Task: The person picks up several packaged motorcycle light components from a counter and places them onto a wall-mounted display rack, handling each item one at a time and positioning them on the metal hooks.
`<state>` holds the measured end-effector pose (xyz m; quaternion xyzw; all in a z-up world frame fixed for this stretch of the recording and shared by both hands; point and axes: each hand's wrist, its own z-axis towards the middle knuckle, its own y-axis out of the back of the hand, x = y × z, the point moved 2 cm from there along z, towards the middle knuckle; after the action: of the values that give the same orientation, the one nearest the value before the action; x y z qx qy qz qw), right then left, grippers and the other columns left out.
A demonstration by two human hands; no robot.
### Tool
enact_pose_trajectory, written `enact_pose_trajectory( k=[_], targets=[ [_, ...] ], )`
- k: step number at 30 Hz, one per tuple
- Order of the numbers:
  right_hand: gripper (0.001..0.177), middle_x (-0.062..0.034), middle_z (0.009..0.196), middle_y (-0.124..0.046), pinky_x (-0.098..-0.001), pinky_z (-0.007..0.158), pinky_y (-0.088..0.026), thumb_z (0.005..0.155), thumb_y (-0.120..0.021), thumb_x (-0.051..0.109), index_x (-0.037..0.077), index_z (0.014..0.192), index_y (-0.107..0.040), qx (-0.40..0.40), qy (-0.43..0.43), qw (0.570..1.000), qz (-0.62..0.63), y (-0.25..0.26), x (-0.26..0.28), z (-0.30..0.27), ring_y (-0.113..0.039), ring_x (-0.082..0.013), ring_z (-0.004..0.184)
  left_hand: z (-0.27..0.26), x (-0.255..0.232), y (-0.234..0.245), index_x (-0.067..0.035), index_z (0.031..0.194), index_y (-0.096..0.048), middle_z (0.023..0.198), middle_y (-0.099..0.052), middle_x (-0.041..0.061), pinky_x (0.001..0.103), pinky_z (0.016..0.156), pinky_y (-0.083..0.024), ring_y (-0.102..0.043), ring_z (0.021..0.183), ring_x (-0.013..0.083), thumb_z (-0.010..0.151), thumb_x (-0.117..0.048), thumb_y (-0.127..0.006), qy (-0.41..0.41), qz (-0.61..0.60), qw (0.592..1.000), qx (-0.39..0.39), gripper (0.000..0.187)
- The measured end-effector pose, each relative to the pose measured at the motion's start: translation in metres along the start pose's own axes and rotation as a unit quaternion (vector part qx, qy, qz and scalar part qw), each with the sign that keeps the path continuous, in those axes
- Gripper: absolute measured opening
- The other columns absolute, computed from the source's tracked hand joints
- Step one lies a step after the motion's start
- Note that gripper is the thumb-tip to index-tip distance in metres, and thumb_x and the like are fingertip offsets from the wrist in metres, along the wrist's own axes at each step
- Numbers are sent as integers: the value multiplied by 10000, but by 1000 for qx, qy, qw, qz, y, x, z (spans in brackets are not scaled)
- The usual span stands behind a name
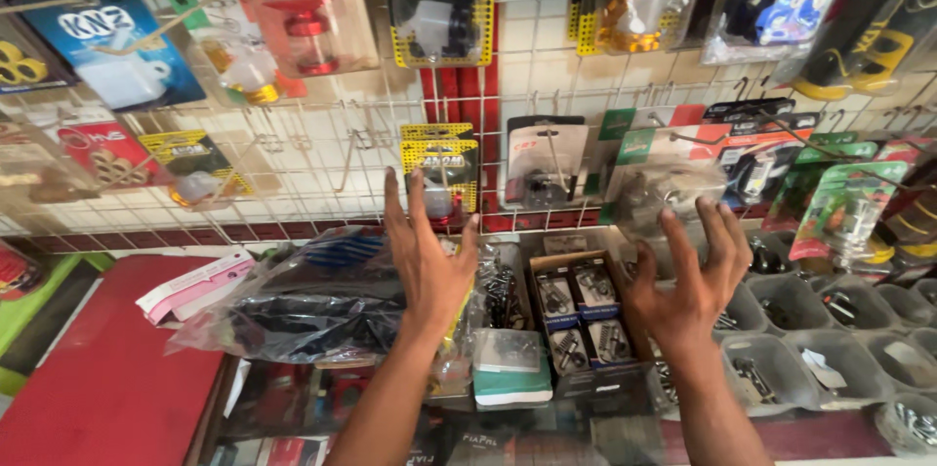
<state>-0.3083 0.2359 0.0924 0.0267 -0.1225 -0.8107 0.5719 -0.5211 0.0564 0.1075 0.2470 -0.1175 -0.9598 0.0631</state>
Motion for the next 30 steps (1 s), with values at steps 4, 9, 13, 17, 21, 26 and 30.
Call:
enact_pose_trajectory(
  k=[4, 9, 13, 17, 21, 26, 30],
  targets=[
    [559, -176, 1510, -521, -538, 1194, -405, 819, -795, 1, 96, 1358, -682, 30, -17, 999, 14, -8, -15, 4, -475, -424, 1419, -2, 3, -3, -129, 1609, -240, 1633, -191, 332, 609, 1235, -289, -271, 1514, 530, 833, -143, -848, -10, 27, 1000, 5, 986],
    [584, -158, 1494, -531, -531, 1160, -414, 800, -817, 11, 107, 1359, -679, 47, -15, 999, 21, -9, -29, 1, -481, -413, 1386, -3, 6, -5, -148, 1618, -250, 1642, -200, 320, 600, 1242, -312, -277, 1527, 526, 848, -134, -843, -23, 36, 999, 12, 972],
    [590, -150, 1488, -527, -516, 1149, -425, 801, -837, 19, 115, 1362, -679, 49, -3, 998, 31, -6, -35, 2, -484, -406, 1374, -4, 4, -9, -149, 1614, -255, 1635, -219, 316, 604, 1233, -322, -286, 1523, 529, 849, -137, -852, -28, 35, 999, 6, 970],
    [576, -139, 1490, -528, -512, 1147, -426, 817, -844, 22, 118, 1360, -677, 45, 2, 998, 36, -5, -36, 3, -488, -403, 1374, -6, 1, -11, -147, 1614, -255, 1628, -216, 330, 606, 1233, -315, -284, 1519, 535, 843, -134, -857, -33, 39, 999, 3, 978],
    [574, -147, 1488, -525, -509, 1137, -426, 822, -845, 33, 114, 1364, -673, 53, 1, 998, 39, -2, -37, 5, -487, -404, 1372, -7, -1, -11, -147, 1620, -241, 1632, -204, 336, 609, 1237, -306, -271, 1526, 536, 838, -124, -854, -41, 35, 999, 3, 993],
    [581, -149, 1486, -528, -503, 1139, -425, 825, -854, 40, 113, 1370, -667, 57, 2, 997, 47, 3, -36, 7, -495, -394, 1377, -8, -2, -10, -144, 1615, -233, 1632, -195, 334, 619, 1233, -291, -261, 1521, 535, 821, -146, -867, -24, 48, 999, 3, 1016],
    [593, -166, 1475, -531, -502, 1135, -429, 808, -853, 41, 101, 1366, -661, 55, 4, 997, 60, 4, -37, 6, -508, -397, 1359, -15, -5, -9, -127, 1609, -233, 1636, -171, 343, 636, 1223, -267, -237, 1525, 532, 831, -193, -854, -21, 56, 998, 0, 998]
  ],
)
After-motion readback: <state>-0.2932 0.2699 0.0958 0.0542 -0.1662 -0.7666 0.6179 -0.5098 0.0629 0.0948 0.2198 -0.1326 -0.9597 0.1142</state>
